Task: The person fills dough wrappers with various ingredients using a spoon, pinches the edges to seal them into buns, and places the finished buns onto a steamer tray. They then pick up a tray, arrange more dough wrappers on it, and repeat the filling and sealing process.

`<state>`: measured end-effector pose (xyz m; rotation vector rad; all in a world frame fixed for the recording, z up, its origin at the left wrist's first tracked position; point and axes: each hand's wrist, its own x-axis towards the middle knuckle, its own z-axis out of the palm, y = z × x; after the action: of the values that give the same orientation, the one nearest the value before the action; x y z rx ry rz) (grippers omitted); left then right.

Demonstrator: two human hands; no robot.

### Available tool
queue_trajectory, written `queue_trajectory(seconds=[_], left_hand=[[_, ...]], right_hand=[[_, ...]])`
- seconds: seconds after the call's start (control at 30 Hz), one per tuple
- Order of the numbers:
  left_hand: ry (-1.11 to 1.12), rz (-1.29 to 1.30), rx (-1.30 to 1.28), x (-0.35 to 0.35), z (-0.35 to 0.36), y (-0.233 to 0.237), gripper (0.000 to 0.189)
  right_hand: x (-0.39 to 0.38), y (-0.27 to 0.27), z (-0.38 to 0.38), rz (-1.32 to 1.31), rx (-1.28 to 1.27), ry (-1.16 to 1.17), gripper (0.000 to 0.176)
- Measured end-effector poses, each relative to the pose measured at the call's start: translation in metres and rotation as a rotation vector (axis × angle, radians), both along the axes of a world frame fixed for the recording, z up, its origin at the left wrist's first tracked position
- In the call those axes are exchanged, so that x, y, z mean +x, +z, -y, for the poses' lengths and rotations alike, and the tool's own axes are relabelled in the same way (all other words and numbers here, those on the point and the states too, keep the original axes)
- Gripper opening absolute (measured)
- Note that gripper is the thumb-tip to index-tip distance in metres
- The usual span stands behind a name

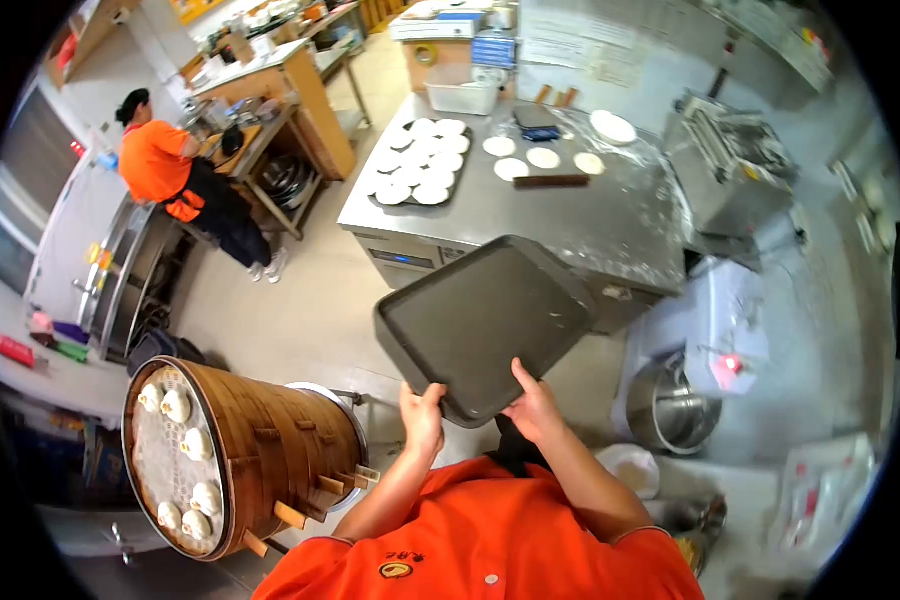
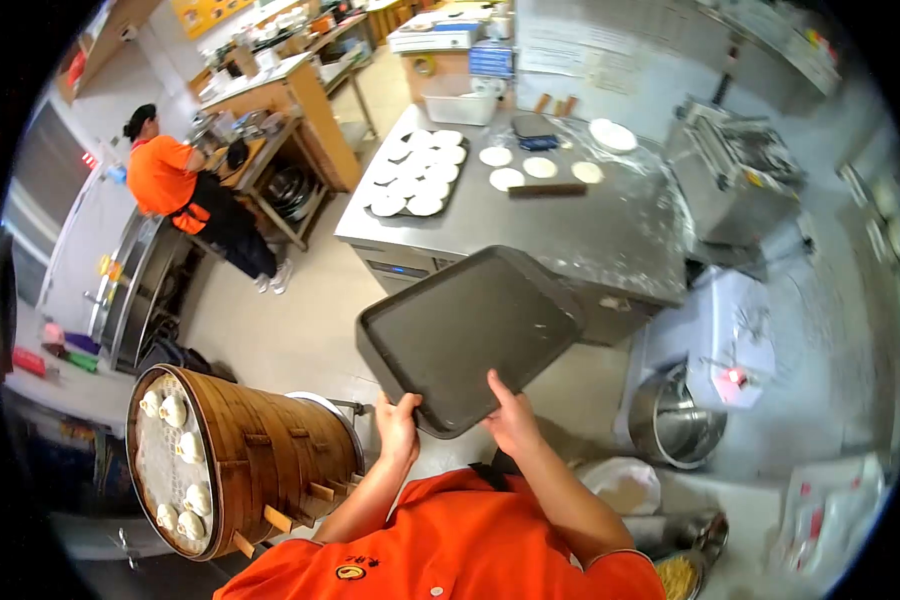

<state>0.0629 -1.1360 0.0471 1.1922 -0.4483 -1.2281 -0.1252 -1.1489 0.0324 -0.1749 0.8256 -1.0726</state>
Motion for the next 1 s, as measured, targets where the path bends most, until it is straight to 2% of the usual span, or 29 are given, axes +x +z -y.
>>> queue_trajectory(seconds=[0.07, 0.1, 0.13, 0.2, 0.23, 0.27, 0.33, 0.4, 0.47, 0.53, 0.63, 0.67, 0.73, 0.77, 0.87, 0.9, 0.93, 1.0], left_hand=[[-0.083, 0.035, 0.02, -0.009, 0.038, 0.004, 0.048], [-0.075, 0.048, -0.01, -0.019, 0.057, 0.003, 0.051], [-0.142, 0.179, -0.035, -0.023, 0.076, 0.0, 0.049], [-0.214, 0.21, 0.037, -0.03, 0.116, 0.021, 0.046], [-0.234, 0.269, 0.039, -0.023, 0.136, 0.0, 0.045], [-0.201, 0.312, 0.175, -0.016, 0.161, 0.005, 0.047], [-0.028, 0.231, 0.174, 0.008, 0.219, -0.041, 0.048], [0.017, 0.336, 0.172, 0.038, 0.285, -0.082, 0.041], [-0.042, 0.223, 0.283, 0.071, 0.363, -0.123, 0.036], [-0.176, 0.32, 0.299, 0.099, 0.444, -0.18, 0.034], [-0.132, -0.077, 0.422, 0.113, 0.55, -0.223, 0.04], [-0.111, -0.199, 0.434, 0.112, 0.571, -0.223, 0.047], [0.053, -0.44, 0.395, 0.111, 0.614, -0.236, 0.049], [0.16, -0.493, 0.491, 0.106, 0.621, -0.221, 0.052], [0.18, -0.593, 0.579, 0.111, 0.636, -0.22, 0.048], [0.208, -0.646, 0.663, 0.113, 0.638, -0.215, 0.04], [0.202, -0.649, 0.67, 0.114, 0.641, -0.206, 0.04], [0.084, -0.679, 0.46, 0.113, 0.639, -0.195, 0.051]], right_hand=[[-0.012, -0.015, 0.036, -0.142, 0.01, -0.069, 0.053], [-0.015, -0.011, 0.06, -0.131, 0.005, -0.043, 0.053], [-0.021, -0.006, 0.077, -0.086, -0.018, -0.11, 0.051], [-0.035, -0.001, 0.107, -0.108, 0.02, -0.199, 0.045], [-0.047, -0.008, 0.126, -0.128, 0.028, -0.176, 0.045], [-0.057, -0.013, 0.142, -0.15, 0.042, -0.153, 0.045], [-0.063, 0.001, 0.174, -0.255, 0.06, -0.194, 0.043], [-0.071, 0.006, 0.199, -0.329, 0.075, -0.209, 0.044], [-0.082, 0.014, 0.22, -0.375, 0.091, -0.173, 0.045], [-0.08, 0.011, 0.236, -0.415, 0.107, -0.171, 0.046], [-0.07, 0.025, 0.257, -0.426, 0.12, -0.253, 0.047], [-0.066, 0.02, 0.258, -0.444, 0.126, -0.27, 0.047], [-0.057, 0.013, 0.27, -0.356, 0.216, -0.281, 0.045], [-0.046, 0.018, 0.276, -0.357, 0.227, -0.295, 0.045], [-0.026, 0.024, 0.292, -0.407, 0.267, -0.278, 0.049], [-0.024, 0.022, 0.293, -0.412, 0.27, -0.285, 0.049], [-0.02, 0.023, 0.297, -0.419, 0.274, -0.265, 0.05], [-0.018, 0.023, 0.306, -0.433, 0.269, -0.235, 0.05]])
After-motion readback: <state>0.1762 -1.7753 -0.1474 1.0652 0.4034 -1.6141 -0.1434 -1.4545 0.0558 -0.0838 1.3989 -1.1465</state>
